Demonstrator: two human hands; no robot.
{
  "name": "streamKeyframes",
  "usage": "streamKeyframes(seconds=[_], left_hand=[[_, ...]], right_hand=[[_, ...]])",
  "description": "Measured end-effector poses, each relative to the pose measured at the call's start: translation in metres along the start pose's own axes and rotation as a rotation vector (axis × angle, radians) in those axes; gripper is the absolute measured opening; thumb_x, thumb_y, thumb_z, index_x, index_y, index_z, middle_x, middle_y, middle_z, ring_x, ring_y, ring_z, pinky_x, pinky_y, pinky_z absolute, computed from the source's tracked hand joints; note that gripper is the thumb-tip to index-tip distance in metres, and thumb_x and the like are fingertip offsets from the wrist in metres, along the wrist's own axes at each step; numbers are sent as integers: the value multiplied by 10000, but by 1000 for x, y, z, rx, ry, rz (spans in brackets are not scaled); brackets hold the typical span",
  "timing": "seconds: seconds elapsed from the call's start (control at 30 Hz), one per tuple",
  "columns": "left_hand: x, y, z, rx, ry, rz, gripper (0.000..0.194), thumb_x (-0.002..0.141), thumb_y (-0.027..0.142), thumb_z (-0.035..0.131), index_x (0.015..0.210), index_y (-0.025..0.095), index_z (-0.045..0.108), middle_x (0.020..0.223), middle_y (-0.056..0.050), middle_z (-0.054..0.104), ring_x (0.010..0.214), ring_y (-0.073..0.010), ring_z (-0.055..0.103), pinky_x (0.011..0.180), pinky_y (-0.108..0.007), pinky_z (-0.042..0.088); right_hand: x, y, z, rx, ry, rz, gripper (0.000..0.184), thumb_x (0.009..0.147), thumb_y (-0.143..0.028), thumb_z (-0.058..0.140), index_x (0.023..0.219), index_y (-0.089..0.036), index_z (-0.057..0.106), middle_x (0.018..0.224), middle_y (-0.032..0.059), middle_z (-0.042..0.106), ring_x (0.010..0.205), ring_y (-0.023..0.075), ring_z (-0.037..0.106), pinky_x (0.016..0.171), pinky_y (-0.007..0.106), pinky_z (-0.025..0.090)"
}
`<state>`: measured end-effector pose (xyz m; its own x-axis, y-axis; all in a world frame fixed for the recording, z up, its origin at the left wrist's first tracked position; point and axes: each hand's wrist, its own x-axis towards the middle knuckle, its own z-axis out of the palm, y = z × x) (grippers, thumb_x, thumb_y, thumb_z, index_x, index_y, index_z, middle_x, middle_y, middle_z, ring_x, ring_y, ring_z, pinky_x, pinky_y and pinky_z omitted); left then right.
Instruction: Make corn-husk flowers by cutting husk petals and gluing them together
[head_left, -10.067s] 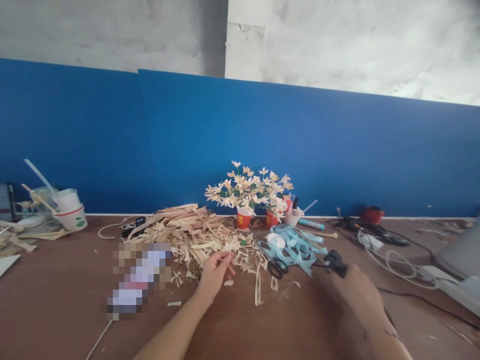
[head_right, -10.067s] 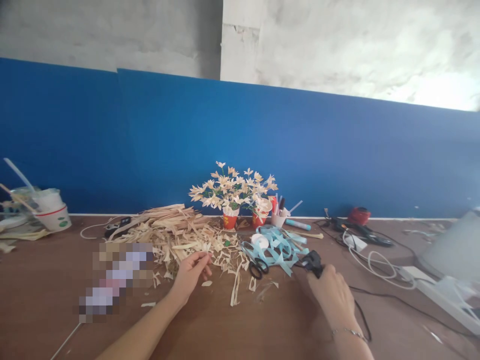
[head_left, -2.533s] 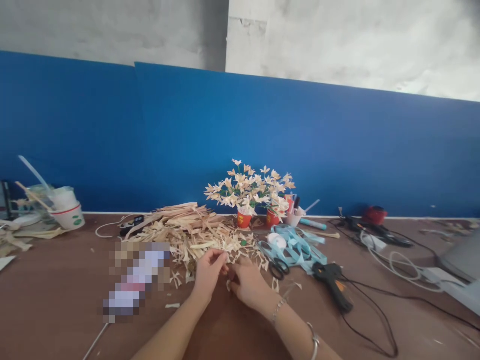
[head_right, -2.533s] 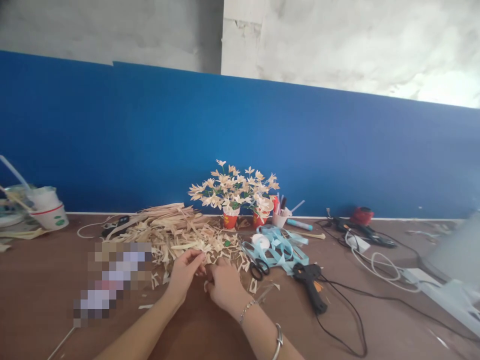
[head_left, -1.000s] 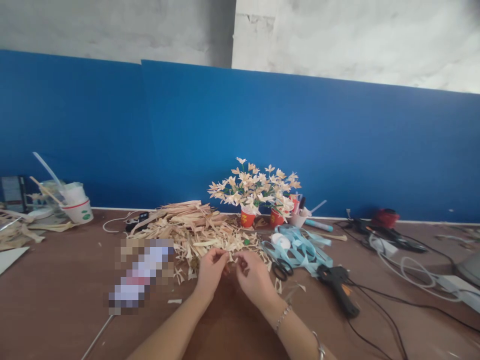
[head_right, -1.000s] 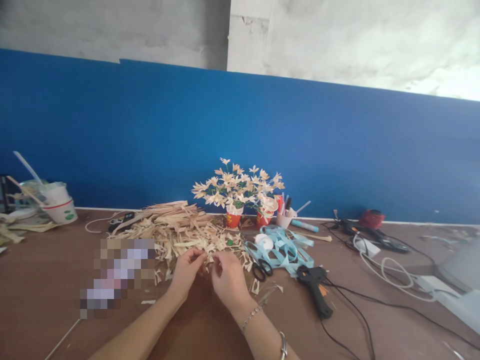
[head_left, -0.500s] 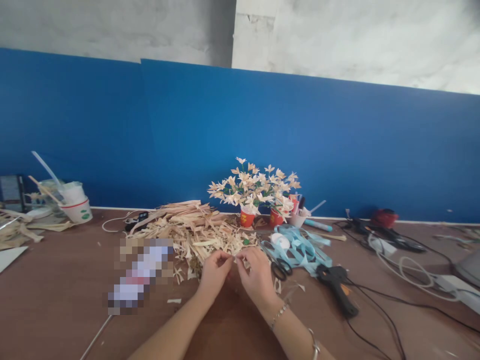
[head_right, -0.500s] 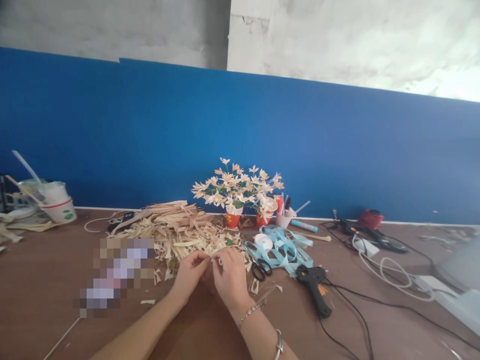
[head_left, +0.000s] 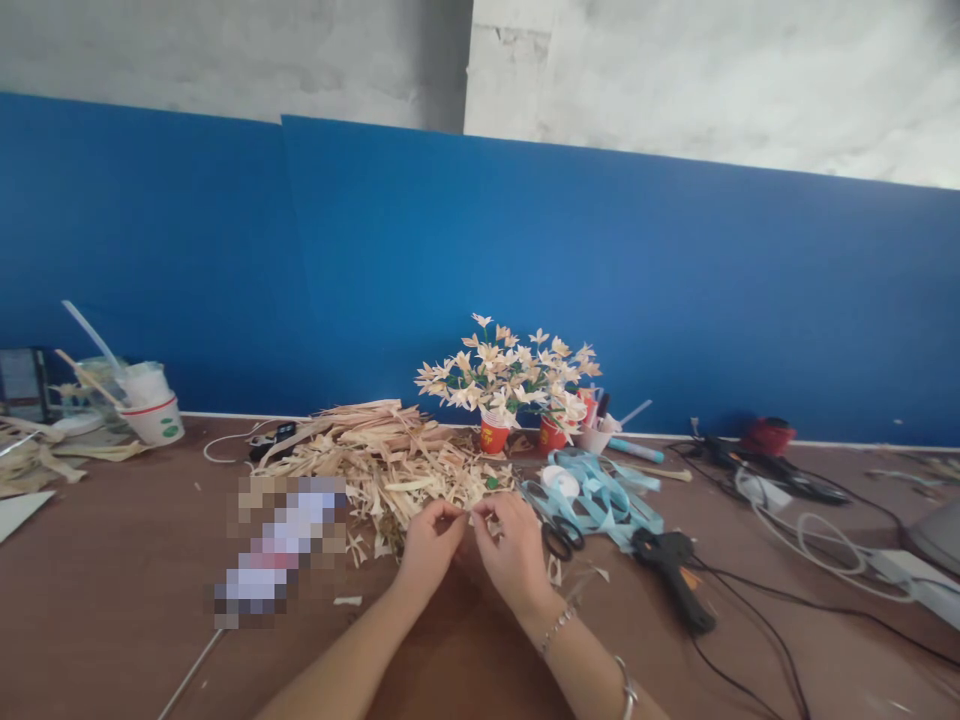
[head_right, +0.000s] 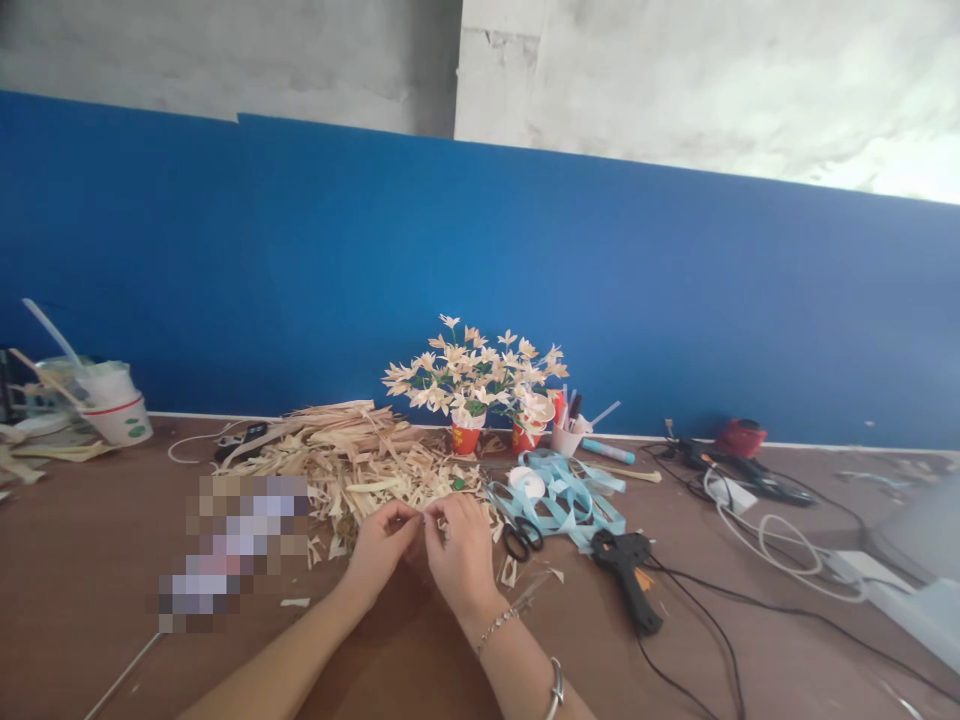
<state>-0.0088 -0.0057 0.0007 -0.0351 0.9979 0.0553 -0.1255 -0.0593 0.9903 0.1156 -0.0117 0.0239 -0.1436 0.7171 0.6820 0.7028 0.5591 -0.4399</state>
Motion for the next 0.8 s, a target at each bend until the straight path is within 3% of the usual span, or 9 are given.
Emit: streamKeyframes(seconds=[0.8], left_hand=[[-3,5,1,-28,-29,-16,238,646,388,644,614,173,547,407,63,484,367,-93,448,388,-193,343]], right_hand=[[0,-2,-2,-80,15,-56,81,773,-120,503,737,-183,538,731,24,592,744,175,518,685,284,326]])
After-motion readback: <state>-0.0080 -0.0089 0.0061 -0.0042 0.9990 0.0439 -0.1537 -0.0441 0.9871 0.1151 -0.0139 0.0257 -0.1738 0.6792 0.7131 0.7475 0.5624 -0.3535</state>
